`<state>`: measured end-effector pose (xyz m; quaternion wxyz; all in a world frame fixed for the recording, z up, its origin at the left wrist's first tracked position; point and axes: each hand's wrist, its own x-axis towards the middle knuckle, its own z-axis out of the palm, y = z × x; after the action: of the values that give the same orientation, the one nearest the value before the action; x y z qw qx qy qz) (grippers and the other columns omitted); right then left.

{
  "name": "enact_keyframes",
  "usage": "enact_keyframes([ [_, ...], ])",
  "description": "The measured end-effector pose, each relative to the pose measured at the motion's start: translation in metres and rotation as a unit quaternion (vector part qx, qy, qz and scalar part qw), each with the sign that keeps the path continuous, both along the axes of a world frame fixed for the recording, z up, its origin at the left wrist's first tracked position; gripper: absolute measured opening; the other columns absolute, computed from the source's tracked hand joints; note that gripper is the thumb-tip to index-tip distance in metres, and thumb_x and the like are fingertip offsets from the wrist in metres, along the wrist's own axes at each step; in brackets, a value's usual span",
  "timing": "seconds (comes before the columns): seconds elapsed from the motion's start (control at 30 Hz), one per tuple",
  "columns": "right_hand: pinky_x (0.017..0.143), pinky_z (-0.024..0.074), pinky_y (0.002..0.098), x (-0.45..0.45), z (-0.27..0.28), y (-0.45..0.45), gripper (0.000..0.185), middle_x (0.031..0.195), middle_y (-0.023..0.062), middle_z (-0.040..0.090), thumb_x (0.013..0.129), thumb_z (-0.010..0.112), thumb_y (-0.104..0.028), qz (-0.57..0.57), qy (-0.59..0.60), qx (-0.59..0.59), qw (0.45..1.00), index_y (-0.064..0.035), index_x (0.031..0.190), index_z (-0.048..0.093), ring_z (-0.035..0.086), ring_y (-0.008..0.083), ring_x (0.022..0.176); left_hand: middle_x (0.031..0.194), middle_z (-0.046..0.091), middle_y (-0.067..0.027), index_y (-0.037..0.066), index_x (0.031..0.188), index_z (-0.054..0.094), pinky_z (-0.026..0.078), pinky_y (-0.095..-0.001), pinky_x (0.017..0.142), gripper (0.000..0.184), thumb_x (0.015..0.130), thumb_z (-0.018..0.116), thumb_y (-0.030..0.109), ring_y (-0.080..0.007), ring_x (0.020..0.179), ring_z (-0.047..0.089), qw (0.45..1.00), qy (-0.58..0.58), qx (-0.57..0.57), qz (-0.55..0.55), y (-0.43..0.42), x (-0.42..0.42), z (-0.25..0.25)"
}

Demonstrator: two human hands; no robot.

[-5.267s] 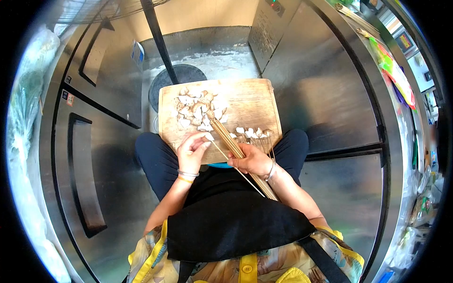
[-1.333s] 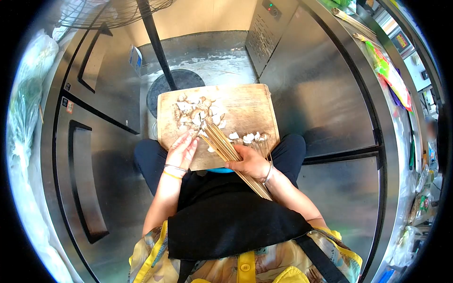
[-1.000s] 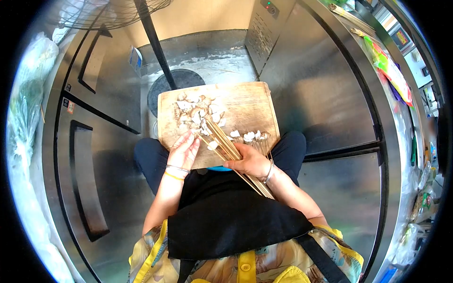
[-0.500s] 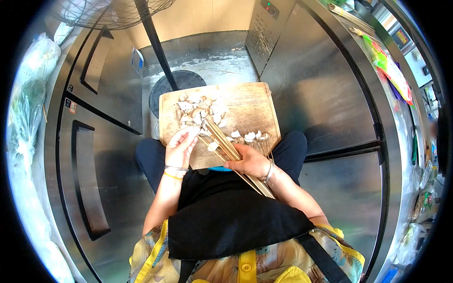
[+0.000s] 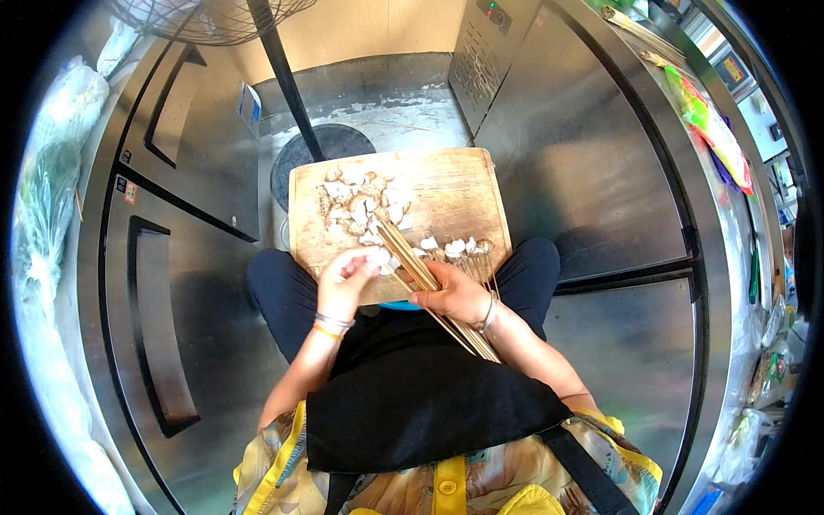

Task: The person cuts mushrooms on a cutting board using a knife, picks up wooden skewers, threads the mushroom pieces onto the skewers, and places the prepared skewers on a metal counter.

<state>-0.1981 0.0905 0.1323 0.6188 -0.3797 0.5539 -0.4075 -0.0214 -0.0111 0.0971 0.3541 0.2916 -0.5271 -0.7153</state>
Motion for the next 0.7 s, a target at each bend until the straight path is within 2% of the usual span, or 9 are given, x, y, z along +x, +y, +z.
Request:
enact_keyframes([
  [0.07, 0.081, 0.0446, 0.0282, -0.003, -0.019, 0.0, 0.044, 0.096, 0.0136, 0.061, 0.074, 0.071, -0.014, -0.022, 0.098, -0.069, 0.993, 0.0058, 0.108, 0.052, 0.055, 0.0159, 0.088, 0.094, 0.065, -0.0087, -0.002, 0.103, 0.059, 0.049, -0.0241, 0.074, 0.018, 0.084, 0.058, 0.001, -0.0124, 0.083, 0.061, 1.0, -0.018, -0.007, -0.005, 0.0, -0.002, -0.002],
  [0.17, 0.079, 0.0449, 0.0287, -0.002, -0.005, 0.003, 0.044, 0.095, 0.0137, 0.06, 0.075, 0.07, -0.014, -0.035, 0.147, -0.094, 0.984, 0.0052, 0.109, 0.05, 0.055, 0.0165, 0.087, 0.093, 0.064, -0.0084, -0.002, 0.102, 0.06, 0.049, -0.0249, 0.076, 0.018, 0.084, 0.059, 0.001, -0.012, 0.083, 0.06, 0.998, -0.002, 0.045, -0.043, -0.012, -0.002, -0.015],
  [0.2, 0.078, 0.0451, 0.0287, -0.003, -0.003, 0.003, 0.043, 0.094, 0.0133, 0.06, 0.075, 0.07, -0.014, -0.038, 0.18, -0.096, 0.978, 0.0046, 0.109, 0.05, 0.055, 0.0163, 0.087, 0.094, 0.063, -0.0069, 0.001, 0.102, 0.059, 0.049, -0.0259, 0.076, 0.018, 0.084, 0.06, 0.004, -0.0122, 0.083, 0.06, 0.995, 0.03, 0.087, -0.024, -0.015, -0.001, -0.015],
  [0.27, 0.076, 0.0454, 0.0282, -0.004, -0.001, 0.003, 0.042, 0.092, 0.0119, 0.06, 0.076, 0.069, -0.014, -0.054, 0.153, -0.105, 0.981, 0.004, 0.109, 0.05, 0.055, 0.0155, 0.084, 0.095, 0.062, -0.0048, 0.003, 0.103, 0.059, 0.049, -0.0265, 0.076, 0.019, 0.084, 0.059, 0.005, -0.0132, 0.084, 0.059, 0.985, 0.088, 0.141, 0.046, -0.031, 0.0, -0.013],
  [0.33, 0.073, 0.0457, 0.0277, -0.004, 0.001, 0.005, 0.041, 0.089, 0.0106, 0.059, 0.077, 0.069, -0.014, -0.07, 0.125, -0.113, 0.983, 0.0035, 0.109, 0.05, 0.054, 0.0148, 0.082, 0.088, 0.06, -0.0032, 0.005, 0.098, 0.058, 0.049, -0.0259, 0.073, 0.017, 0.082, 0.061, 0.004, -0.0141, 0.083, 0.059, 0.982, 0.058, 0.142, 0.11, -0.047, 0.003, -0.021],
  [0.4, 0.068, 0.0456, 0.0261, -0.003, 0.005, 0.005, 0.038, 0.085, 0.0076, 0.058, 0.078, 0.068, -0.014, -0.07, 0.081, -0.071, 0.992, 0.0024, 0.108, 0.051, 0.054, 0.0129, 0.077, 0.086, 0.061, -0.0052, 0.005, 0.093, 0.058, 0.048, -0.0278, 0.072, 0.022, 0.074, 0.068, 0.007, -0.0161, 0.082, 0.059, 0.963, -0.111, 0.047, 0.243, -0.099, 0.016, -0.099],
  [0.43, 0.068, 0.0456, 0.0261, -0.002, 0.003, 0.007, 0.038, 0.085, 0.0076, 0.058, 0.078, 0.068, -0.014, -0.07, 0.081, -0.071, 0.992, 0.0024, 0.108, 0.051, 0.054, 0.0129, 0.077, 0.086, 0.061, -0.0052, 0.005, 0.093, 0.058, 0.048, -0.0278, 0.072, 0.022, 0.074, 0.068, 0.007, -0.0161, 0.082, 0.059, 0.963, -0.111, 0.047, 0.243, -0.113, 0.018, -0.127],
  [0.5, 0.064, 0.0444, 0.0246, -0.001, 0.001, 0.005, 0.033, 0.082, 0.0046, 0.056, 0.078, 0.068, -0.013, -0.07, 0.038, -0.062, 0.995, 0.0006, 0.104, 0.052, 0.052, 0.0105, 0.073, 0.085, 0.061, -0.0083, 0.004, 0.09, 0.056, 0.048, -0.0309, 0.072, 0.03, 0.066, 0.072, 0.01, -0.0189, 0.079, 0.059, 0.889, -0.362, -0.117, 0.254, -0.131, 0.017, -0.146],
  [0.7, 0.061, 0.043, 0.0233, -0.004, 0.011, 0.007, 0.027, 0.082, 0.0026, 0.055, 0.078, 0.068, -0.01, -0.066, -0.032, -0.019, 0.997, -0.0024, 0.099, 0.052, 0.051, 0.0078, 0.072, 0.08, 0.061, -0.0097, 0.003, 0.089, 0.056, 0.048, -0.0313, 0.068, 0.032, 0.064, 0.074, 0.013, -0.0206, 0.071, 0.059, 0.848, -0.421, -0.205, 0.247, -0.133, 0.008, -0.14],
])
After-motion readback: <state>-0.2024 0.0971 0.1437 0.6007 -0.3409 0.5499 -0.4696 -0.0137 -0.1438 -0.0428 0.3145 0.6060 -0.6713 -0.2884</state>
